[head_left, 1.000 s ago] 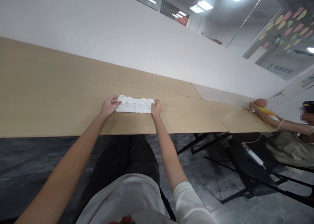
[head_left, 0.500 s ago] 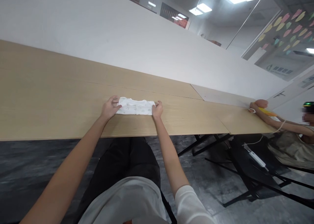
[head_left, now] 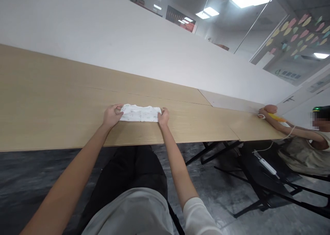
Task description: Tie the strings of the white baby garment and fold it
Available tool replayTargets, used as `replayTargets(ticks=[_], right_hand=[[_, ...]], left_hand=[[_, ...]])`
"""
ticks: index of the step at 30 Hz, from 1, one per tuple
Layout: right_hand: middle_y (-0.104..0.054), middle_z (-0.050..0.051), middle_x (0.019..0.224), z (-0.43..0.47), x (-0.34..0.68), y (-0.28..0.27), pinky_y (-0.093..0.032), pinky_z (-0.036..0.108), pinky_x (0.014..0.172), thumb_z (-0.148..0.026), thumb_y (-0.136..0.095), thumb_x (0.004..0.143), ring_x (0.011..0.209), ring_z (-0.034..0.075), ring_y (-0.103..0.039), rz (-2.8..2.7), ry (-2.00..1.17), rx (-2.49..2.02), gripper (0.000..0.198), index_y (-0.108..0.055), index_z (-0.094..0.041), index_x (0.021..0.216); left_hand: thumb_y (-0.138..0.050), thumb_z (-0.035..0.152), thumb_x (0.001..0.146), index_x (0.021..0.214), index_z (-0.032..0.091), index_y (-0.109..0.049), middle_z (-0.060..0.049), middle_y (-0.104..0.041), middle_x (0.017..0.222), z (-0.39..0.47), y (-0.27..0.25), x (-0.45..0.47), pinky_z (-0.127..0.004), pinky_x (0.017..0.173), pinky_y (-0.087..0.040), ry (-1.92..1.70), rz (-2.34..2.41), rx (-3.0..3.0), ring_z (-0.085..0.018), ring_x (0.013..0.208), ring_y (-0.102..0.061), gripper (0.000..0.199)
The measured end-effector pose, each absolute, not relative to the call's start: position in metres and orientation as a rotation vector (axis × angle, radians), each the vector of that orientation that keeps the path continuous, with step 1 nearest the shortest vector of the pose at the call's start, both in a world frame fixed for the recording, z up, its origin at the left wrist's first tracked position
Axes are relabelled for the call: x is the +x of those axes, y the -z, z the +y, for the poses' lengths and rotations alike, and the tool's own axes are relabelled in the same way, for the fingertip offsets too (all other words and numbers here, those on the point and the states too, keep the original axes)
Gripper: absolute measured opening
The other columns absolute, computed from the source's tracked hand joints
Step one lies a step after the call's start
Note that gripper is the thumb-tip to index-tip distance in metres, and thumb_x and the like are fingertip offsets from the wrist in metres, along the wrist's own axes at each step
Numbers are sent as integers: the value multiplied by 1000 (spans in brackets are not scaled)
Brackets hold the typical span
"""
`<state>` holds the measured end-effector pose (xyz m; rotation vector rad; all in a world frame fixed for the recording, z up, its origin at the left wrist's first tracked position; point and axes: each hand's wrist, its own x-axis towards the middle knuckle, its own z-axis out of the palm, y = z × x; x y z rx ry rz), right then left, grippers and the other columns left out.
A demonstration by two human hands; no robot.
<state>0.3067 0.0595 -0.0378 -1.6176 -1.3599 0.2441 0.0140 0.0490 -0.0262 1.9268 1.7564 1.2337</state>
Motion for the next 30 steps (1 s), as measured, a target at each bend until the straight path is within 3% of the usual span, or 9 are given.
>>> replayTargets(ticks=[7, 12, 15, 24, 30], right_hand=[[-67, 17, 113, 55, 305, 30, -49, 33, 98, -11, -58, 83, 104, 23, -64, -1393, -259, -1631, 40, -60, -7, 123], [-68, 16, 113, 53, 304, 28, -49, 30, 96, -9, -57, 81, 103, 22, -64, -1436, -274, -1632, 36, -65, -9, 116], [-71, 14, 106, 53, 304, 28, -49, 30, 94, -9, -57, 82, 98, 22, -65, -1440, -281, -1668, 28, -70, -10, 107], [-74, 14, 105, 48, 303, 22, -50, 28, 91, -13, -58, 87, 94, 22, -69, -1491, -234, -1814, 24, -78, -12, 100], [-75, 13, 110, 44, 300, 20, -49, 32, 95, -17, -63, 85, 104, 25, -68, -1520, -187, -1902, 24, -79, -16, 103]], left_hand=[[-68, 42, 74, 118, 19, -67, -8, -71, 110, 47, 23, 17, -39, 98, -51, -1206, 1760, 1929, -28, 105, -65, 50], [-61, 35, 74, 131, 19, -61, -7, -69, 114, 50, 26, 17, -36, 87, -55, -1308, 1681, 1851, -19, 78, -65, 59], [-60, 32, 72, 132, 17, -59, -8, -69, 113, 53, 29, 17, -35, 83, -56, -1297, 1650, 1800, -18, 74, -63, 63], [-47, 21, 70, 103, 15, -73, -10, -74, 103, 52, 28, 18, -36, 90, -56, -1261, 1639, 1807, -22, 88, -67, 42], [-50, 26, 74, 99, 16, -74, -9, -75, 99, 49, 25, 18, -35, 90, -56, -1219, 1678, 1784, -24, 90, -68, 36]])
